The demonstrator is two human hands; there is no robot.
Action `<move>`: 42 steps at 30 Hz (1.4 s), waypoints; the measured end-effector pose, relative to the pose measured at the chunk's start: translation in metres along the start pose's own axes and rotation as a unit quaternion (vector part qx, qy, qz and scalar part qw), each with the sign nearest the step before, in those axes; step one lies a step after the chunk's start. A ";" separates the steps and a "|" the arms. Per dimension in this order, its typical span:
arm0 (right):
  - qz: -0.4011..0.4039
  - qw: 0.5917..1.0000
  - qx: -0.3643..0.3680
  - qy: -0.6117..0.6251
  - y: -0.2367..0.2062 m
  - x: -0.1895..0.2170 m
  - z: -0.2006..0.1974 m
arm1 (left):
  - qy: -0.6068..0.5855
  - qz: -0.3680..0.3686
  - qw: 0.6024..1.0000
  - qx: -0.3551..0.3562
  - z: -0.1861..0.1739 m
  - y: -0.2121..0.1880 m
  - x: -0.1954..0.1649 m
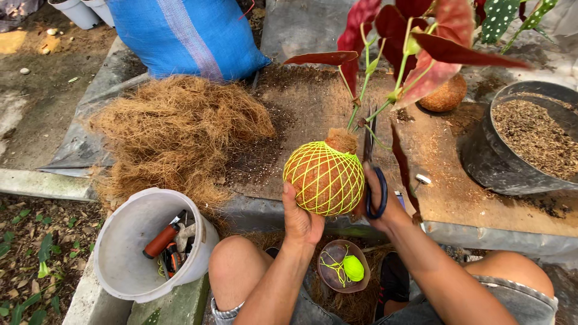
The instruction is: The person trims the roots of a plant growing in a coconut shell using shears, then places the finished unit aside and picks up another coconut shell with a plant to continue the process.
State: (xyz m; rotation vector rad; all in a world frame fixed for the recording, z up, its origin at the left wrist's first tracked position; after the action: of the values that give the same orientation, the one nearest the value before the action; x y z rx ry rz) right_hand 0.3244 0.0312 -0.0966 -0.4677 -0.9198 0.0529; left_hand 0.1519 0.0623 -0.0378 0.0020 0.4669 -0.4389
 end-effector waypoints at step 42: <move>-0.258 0.597 -0.072 -0.757 -0.119 0.100 0.065 | 0.062 0.026 0.996 0.064 -0.032 0.000 -0.055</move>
State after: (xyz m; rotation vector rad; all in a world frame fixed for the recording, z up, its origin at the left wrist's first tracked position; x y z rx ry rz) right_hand 0.3171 -0.0281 0.0607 -0.1794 -2.7734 -0.2019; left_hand 0.0942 0.0879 -0.0423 0.1661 0.5590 -0.4193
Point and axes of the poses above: each hand's wrist, its own y-axis towards the middle knuckle, its own z-axis out of the palm, x = y × z, the point moved 6 cm from there along y, towards the middle knuckle, and after that the axes turned 1 degree about -y, right-handed, at the moved point
